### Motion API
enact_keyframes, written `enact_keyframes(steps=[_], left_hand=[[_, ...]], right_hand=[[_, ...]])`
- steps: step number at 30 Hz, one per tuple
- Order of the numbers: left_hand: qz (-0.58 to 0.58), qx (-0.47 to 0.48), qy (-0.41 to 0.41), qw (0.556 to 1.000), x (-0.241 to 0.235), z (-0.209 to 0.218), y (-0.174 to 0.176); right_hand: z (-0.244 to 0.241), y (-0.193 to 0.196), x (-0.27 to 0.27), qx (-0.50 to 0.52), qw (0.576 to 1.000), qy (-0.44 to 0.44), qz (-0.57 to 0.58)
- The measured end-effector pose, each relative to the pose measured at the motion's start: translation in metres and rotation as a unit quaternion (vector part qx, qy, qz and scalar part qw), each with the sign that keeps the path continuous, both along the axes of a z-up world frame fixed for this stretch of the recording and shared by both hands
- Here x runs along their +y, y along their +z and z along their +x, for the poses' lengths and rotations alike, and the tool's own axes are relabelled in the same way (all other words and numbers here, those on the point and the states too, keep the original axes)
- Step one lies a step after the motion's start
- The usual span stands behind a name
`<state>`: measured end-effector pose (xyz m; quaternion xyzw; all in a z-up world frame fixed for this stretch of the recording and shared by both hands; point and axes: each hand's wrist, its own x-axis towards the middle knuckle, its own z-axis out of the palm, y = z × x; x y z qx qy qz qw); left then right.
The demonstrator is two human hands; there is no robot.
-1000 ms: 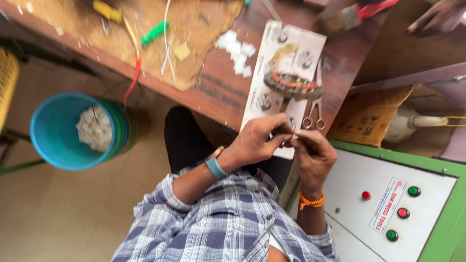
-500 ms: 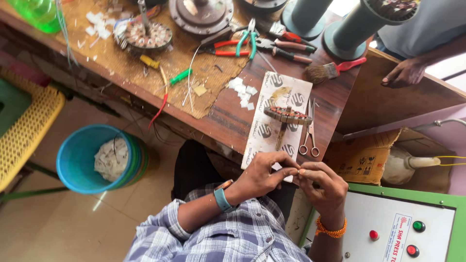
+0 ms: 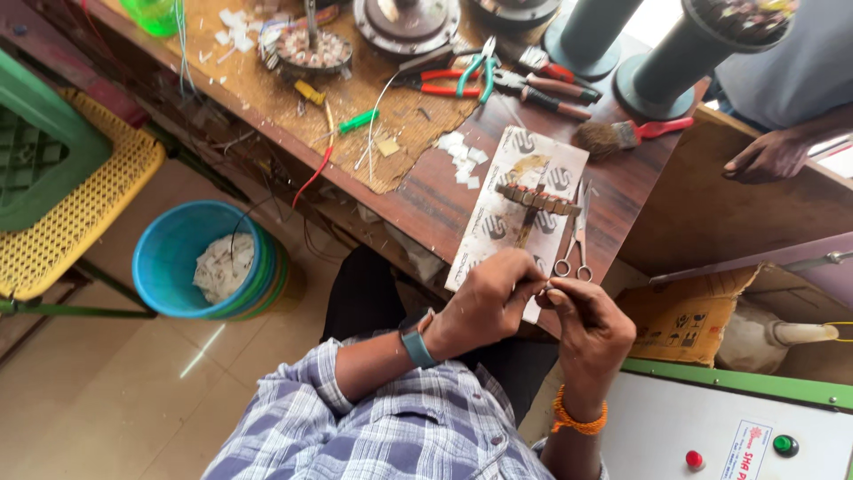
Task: The person sits on the floor and works on a small electrical component, likely a motor stator, using scissors and a screwdriver to adjust and trim parts. The person repeatedly handles the component, cuts small pieces, and uses tools to manipulate internal elements.
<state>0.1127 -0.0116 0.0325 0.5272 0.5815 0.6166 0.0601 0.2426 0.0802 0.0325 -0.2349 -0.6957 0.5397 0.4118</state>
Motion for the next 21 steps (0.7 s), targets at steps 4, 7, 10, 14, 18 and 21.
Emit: enact_keyframes(steps=[4,7,10,14,18,21], left_hand=[[-0.051,0.087,0.046,0.994,0.005,0.001,-0.004],[-0.095,0.138,0.07,0.983,0.012,-0.003,-0.005],[-0.058,0.145,0.093,0.983,0.022,-0.01,-0.004],[-0.024,-0.217,-0.093,0.971,0.031,-0.023,-0.004],[-0.063,-0.196,-0.049,0.977,0.032,-0.028,-0.006],[-0.072,-0.128,-0.037,0.988,0.033,-0.032,-0.006]], right_hand=[[-0.01,-0.015,0.009,-0.052,0.997,-0.029,-0.041],[-0.024,-0.031,0.016,-0.064,0.997,-0.031,-0.016],[-0.039,-0.046,0.019,0.018,0.999,-0.033,-0.014],[-0.046,-0.055,0.023,0.205,0.973,0.062,-0.086],[-0.045,-0.06,0.028,0.198,0.974,0.103,-0.032],[-0.045,-0.067,0.031,0.078,0.996,-0.027,-0.033]])
